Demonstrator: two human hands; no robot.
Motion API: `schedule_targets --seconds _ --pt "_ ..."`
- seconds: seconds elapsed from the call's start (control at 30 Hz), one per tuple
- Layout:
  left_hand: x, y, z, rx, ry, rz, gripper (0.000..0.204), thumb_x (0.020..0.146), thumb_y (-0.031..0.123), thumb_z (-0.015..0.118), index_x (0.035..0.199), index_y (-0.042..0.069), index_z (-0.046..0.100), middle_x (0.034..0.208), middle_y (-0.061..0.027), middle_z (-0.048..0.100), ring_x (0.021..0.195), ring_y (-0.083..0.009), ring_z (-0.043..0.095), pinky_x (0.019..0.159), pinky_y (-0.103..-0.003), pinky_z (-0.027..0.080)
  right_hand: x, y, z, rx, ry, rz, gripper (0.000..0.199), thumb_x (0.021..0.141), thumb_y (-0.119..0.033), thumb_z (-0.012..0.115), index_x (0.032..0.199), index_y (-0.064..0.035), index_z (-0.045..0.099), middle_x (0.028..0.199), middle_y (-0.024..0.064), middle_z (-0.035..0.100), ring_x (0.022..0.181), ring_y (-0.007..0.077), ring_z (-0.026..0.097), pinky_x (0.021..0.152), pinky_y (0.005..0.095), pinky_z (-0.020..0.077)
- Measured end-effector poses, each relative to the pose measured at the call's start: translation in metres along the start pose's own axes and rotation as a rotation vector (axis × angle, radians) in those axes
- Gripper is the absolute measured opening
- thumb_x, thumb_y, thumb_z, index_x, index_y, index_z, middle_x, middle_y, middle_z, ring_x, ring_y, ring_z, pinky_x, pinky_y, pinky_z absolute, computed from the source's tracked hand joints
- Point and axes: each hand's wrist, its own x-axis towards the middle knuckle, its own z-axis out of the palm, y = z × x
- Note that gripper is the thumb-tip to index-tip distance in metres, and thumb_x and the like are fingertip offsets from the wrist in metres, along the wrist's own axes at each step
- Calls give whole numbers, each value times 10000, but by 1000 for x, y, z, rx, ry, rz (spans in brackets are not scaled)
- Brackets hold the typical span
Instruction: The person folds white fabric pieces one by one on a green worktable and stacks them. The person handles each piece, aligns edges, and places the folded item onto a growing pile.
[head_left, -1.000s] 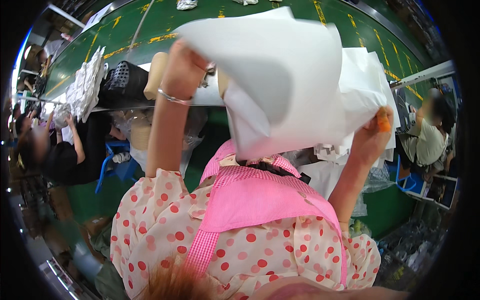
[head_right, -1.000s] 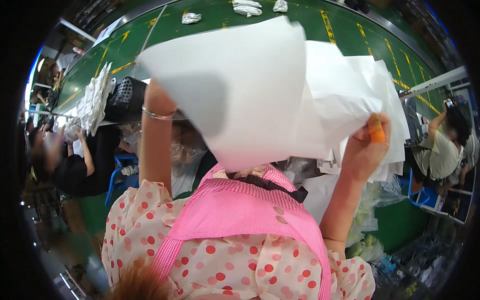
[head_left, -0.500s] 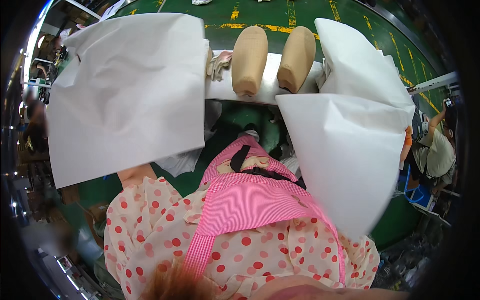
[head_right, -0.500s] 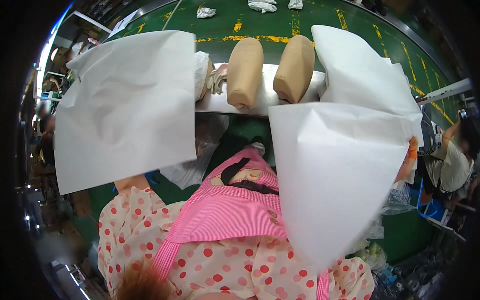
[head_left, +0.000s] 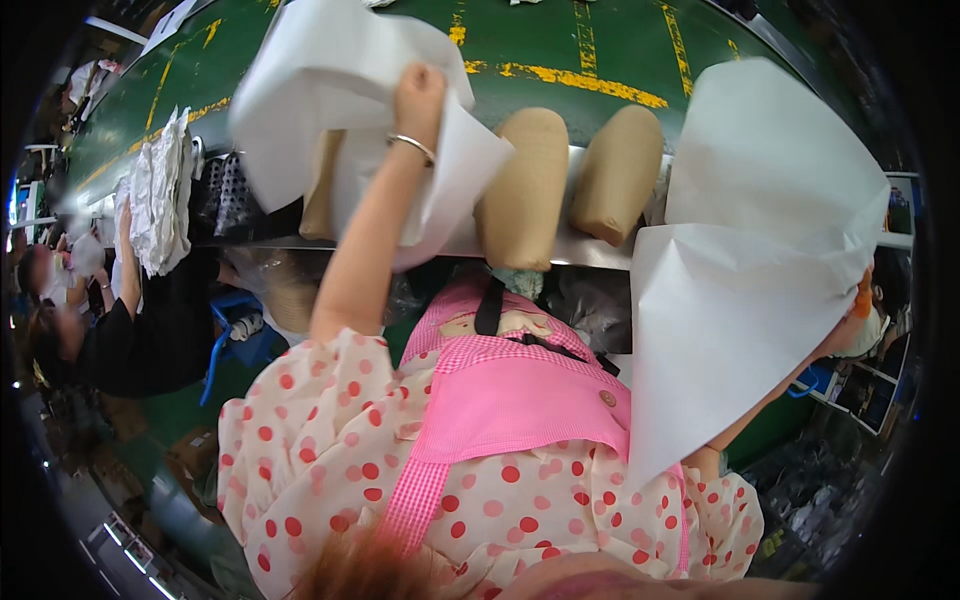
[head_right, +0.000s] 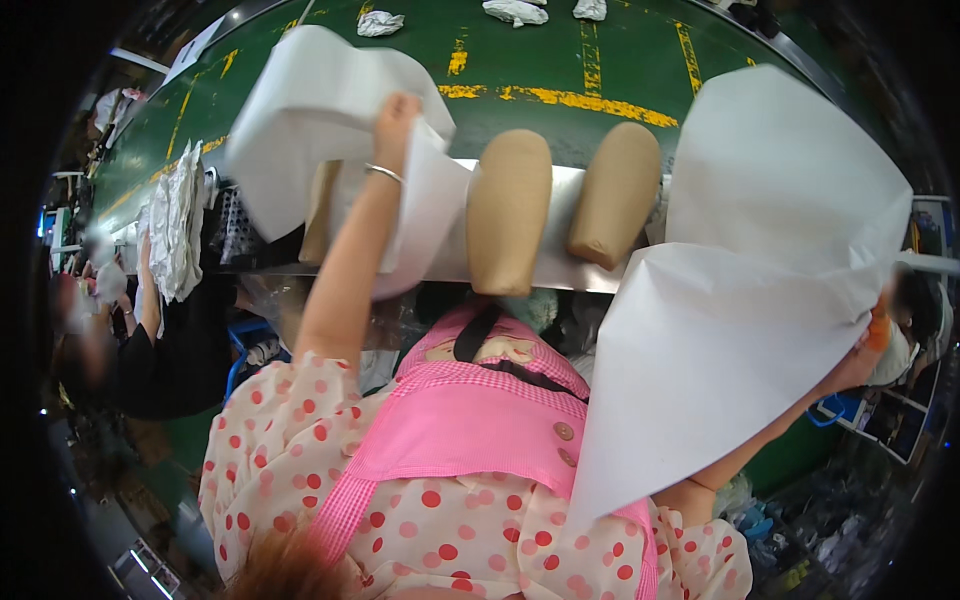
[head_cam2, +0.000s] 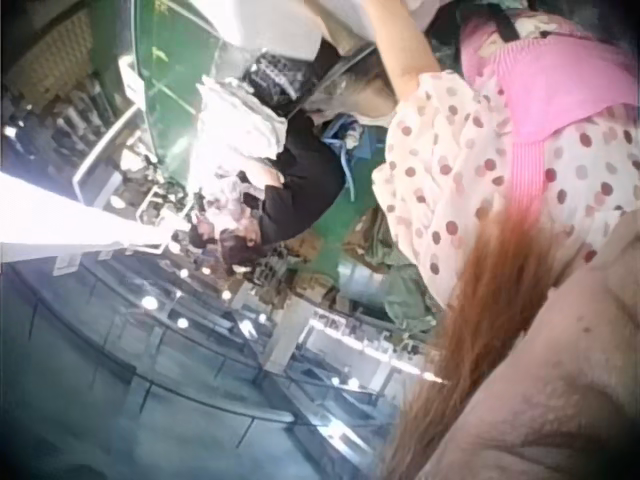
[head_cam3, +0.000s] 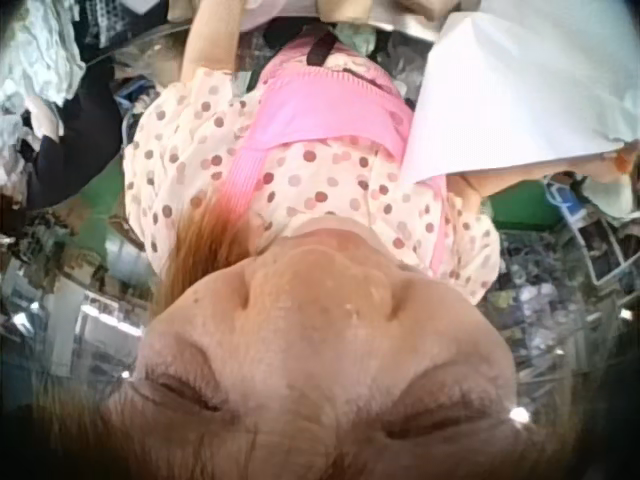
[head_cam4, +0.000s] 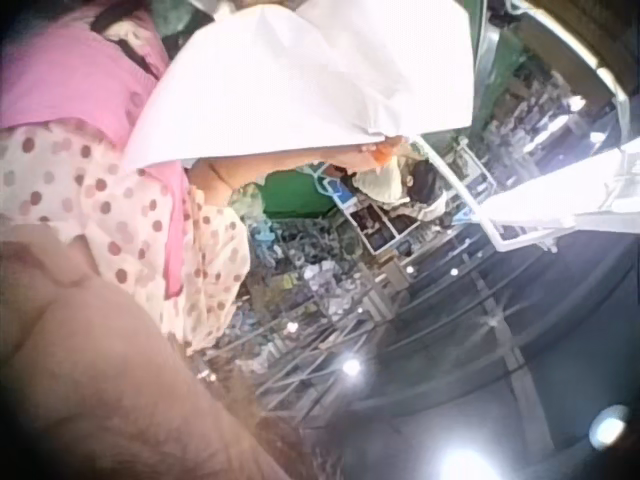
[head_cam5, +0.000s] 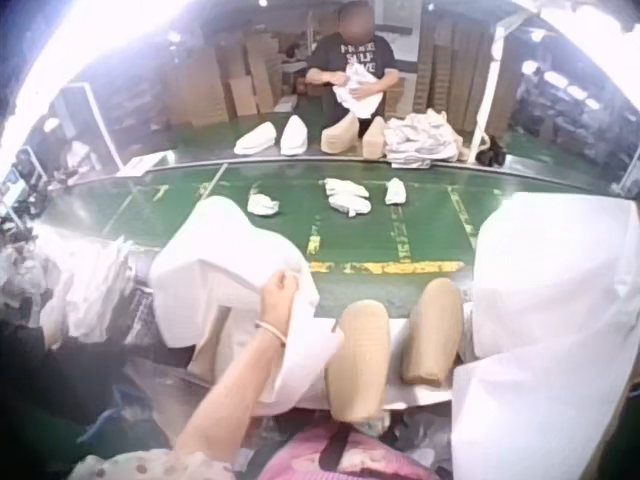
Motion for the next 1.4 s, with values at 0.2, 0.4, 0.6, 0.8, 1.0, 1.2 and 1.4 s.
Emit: schedule_targets --seconds 0.2,0.4,0.6,0.8,1.0,1.2,1.4 --pt "-77 -107 27 576 -237 -188 367 864 341 492 1024 27 596 916 -215 632 851 -353 611 763 -426 456 -18 1 11 -41 -13 159 467 959 -296 439 1228 83 487 1207 156 557 1050 200 561 905 297 419" --pt "-105 -134 20 830 -636 -194 411 880 306 462 1139 4 561 1057 -262 590 995 -376 565 887 -430 412 -16 -3 47 -24 56 205 402 958 -232 432 1214 67 515 1165 147 580 978 172 577 856 279 445" --pt "-81 -64 21 545 -609 -288 423 884 271 451 1180 -19 532 1132 -288 552 1087 -390 522 958 -416 379 -3 -7 69 398 75 308 339 960 -145 401 1209 54 518 1022 97 629 715 28 539 652 151 422" --pt "-126 24 -12 596 -549 101 422 852 128 497 1202 -97 429 1202 -289 480 1123 -402 470 969 -434 368 19 10 61 543 28 317 306 953 -126 407 1154 61 543 985 85 647 621 6 518 581 128 419" --pt "-121 130 -37 361 -683 -16 300 878 140 554 1116 -44 563 1050 -189 603 964 -255 599 859 -303 461 68 -18 27 479 -166 289 360 957 -223 372 1138 26 558 1054 137 635 884 197 631 785 298 511" --pt "-99 167 62 -454 -779 -271 498 939 327 480 1272 -43 455 1204 -101 550 1136 -176 492 993 -317 361 45 -13 3 255 242 136 354 951 -233 370 1137 3 556 1067 115 629 935 183 617 817 297 501" --pt "-84 180 154 -1065 -792 -958 970 756 786 367 1255 -40 460 1273 -177 503 1199 -291 460 1021 -440 338 -14 43 -19 515 315 496 348 946 -244 368 1135 -19 555 1080 94 624 986 169 602 850 295 490"
